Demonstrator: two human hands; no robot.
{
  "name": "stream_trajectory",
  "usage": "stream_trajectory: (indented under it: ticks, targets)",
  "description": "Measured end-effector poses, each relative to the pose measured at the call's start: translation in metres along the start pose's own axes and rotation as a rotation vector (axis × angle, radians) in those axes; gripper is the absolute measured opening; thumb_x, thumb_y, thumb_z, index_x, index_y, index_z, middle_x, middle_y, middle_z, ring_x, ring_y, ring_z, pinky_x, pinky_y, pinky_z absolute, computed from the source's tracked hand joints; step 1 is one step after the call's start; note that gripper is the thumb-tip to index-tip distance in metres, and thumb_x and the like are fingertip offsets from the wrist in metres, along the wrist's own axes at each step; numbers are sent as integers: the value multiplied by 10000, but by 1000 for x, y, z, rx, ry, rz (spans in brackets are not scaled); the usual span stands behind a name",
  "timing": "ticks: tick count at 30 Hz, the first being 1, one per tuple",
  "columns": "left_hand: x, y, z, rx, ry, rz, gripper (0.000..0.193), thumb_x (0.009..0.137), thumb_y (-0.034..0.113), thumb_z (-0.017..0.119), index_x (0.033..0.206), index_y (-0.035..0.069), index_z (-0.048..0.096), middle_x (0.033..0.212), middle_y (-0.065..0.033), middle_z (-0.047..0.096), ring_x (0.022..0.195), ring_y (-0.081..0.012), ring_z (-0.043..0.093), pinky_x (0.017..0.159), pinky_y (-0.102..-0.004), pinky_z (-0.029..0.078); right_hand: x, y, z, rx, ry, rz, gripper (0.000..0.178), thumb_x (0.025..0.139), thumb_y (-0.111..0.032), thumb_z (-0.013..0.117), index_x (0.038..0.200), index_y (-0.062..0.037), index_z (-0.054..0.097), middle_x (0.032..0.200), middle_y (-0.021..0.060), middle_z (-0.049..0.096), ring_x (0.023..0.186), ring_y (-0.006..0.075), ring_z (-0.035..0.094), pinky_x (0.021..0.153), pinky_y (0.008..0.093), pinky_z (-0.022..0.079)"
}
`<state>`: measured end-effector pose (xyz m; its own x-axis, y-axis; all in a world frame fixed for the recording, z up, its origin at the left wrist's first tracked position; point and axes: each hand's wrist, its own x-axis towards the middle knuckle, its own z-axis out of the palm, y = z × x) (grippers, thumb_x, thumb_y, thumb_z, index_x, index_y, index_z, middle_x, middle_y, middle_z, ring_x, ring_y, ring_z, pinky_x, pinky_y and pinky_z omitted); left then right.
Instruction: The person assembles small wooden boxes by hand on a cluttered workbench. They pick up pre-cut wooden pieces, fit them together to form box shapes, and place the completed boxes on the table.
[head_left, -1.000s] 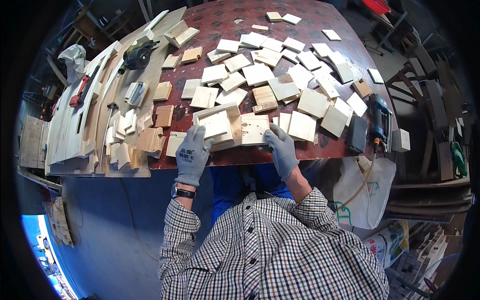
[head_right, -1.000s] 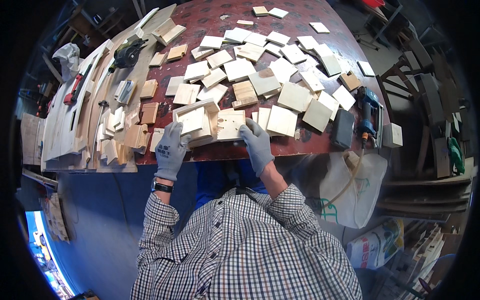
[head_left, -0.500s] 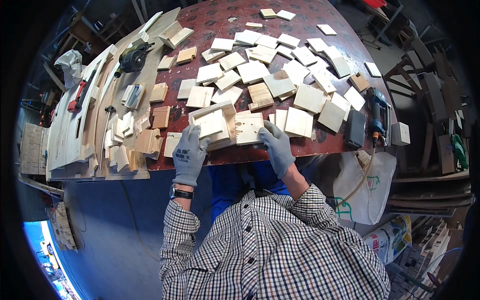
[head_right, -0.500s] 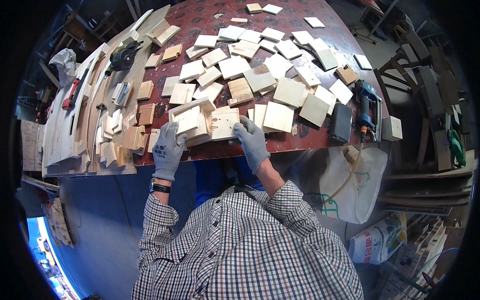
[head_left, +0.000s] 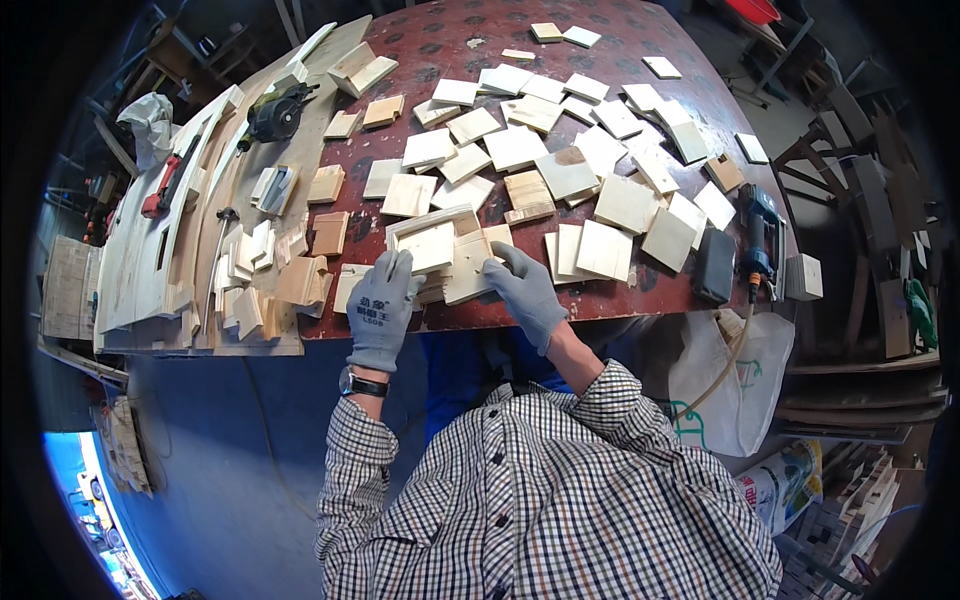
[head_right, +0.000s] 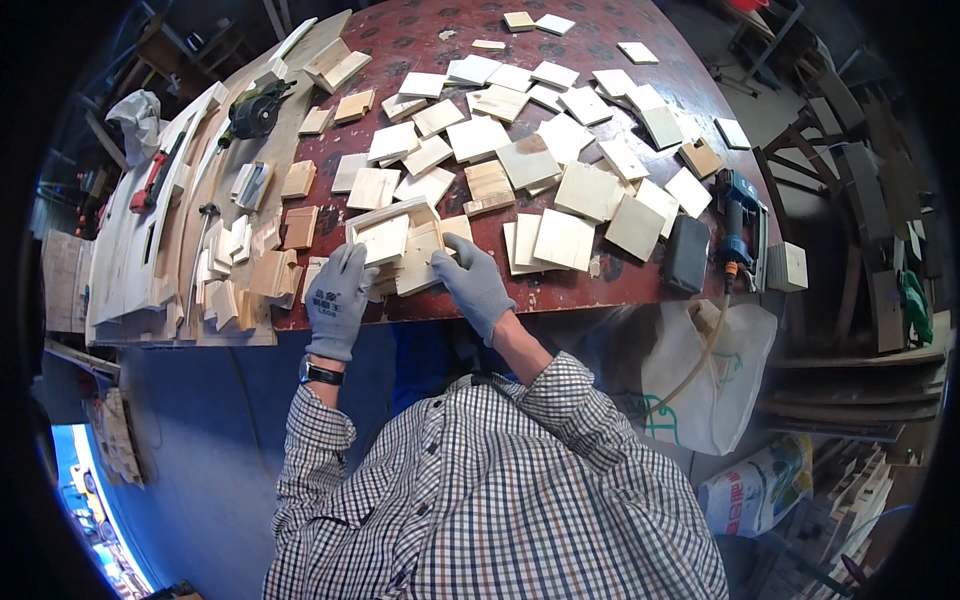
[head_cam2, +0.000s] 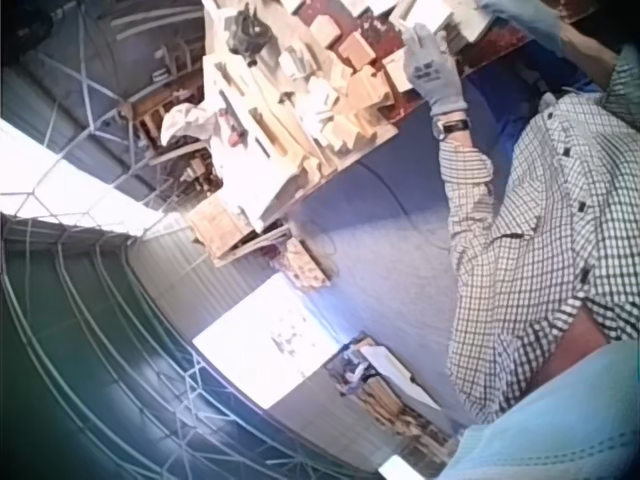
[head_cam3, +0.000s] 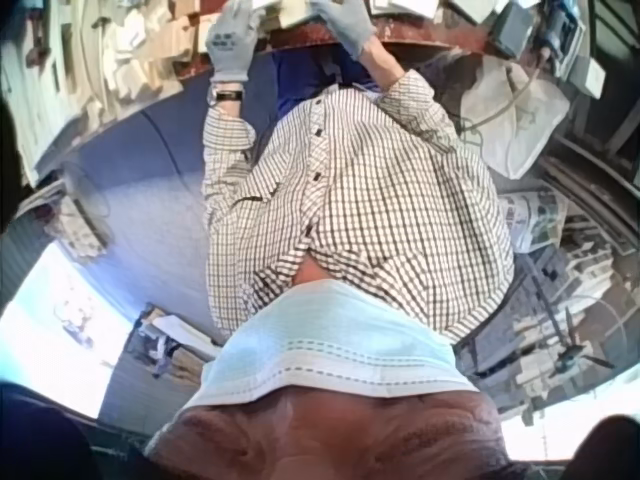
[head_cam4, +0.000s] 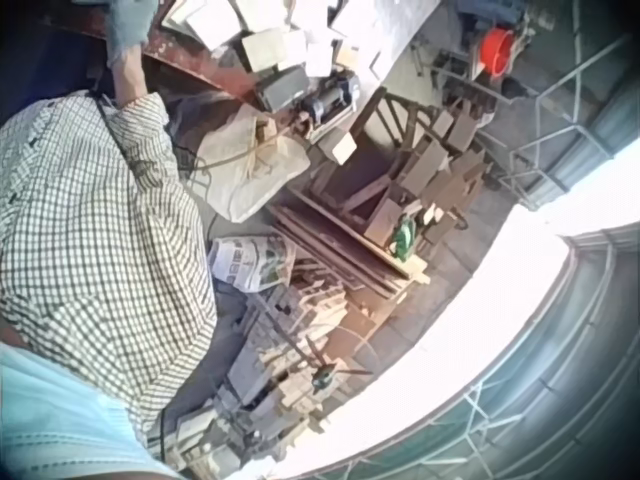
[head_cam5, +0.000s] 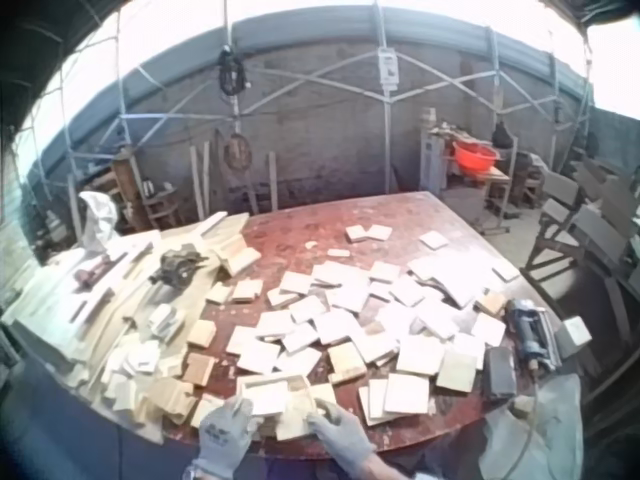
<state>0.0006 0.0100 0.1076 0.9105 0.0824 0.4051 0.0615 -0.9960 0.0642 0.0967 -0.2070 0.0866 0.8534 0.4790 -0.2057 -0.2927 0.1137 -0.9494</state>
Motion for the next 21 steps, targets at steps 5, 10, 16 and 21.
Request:
stream_trajectory:
  ticks: [5,10,16,21]
  targets:
    - [2,-5,0,-44,73,-9,357,1019,327,670,1300,107,671,1216,-95,692,1054,-304,707,864,-411,582,-11,8,-23,118,100,-3,523,1045,-235,628,1465,63,537,1155,132,694,932,144,688,780,298,640]
    - [7,-5,4,-98,145,-15,362,1035,348,649,1297,99,670,1180,-95,700,1030,-312,710,850,-419,579,-25,8,-53,117,261,27,487,1046,-207,617,1456,48,551,1145,92,688,916,137,691,760,298,643]
    - [3,3,-2,-51,35,39,364,1006,329,673,1268,76,665,1194,-112,684,1095,-326,687,890,-422,568,-27,16,-56,129,248,47,499,1044,-209,627,1463,49,545,1146,95,688,912,141,692,748,290,641]
    - [-1,3,6,-51,-6,-21,375,975,296,703,1270,66,670,1225,-113,673,1106,-328,676,930,-425,559,-25,6,-32,142,94,46,533,1042,-225,643,1469,70,527,1175,122,675,941,143,692,757,298,644]
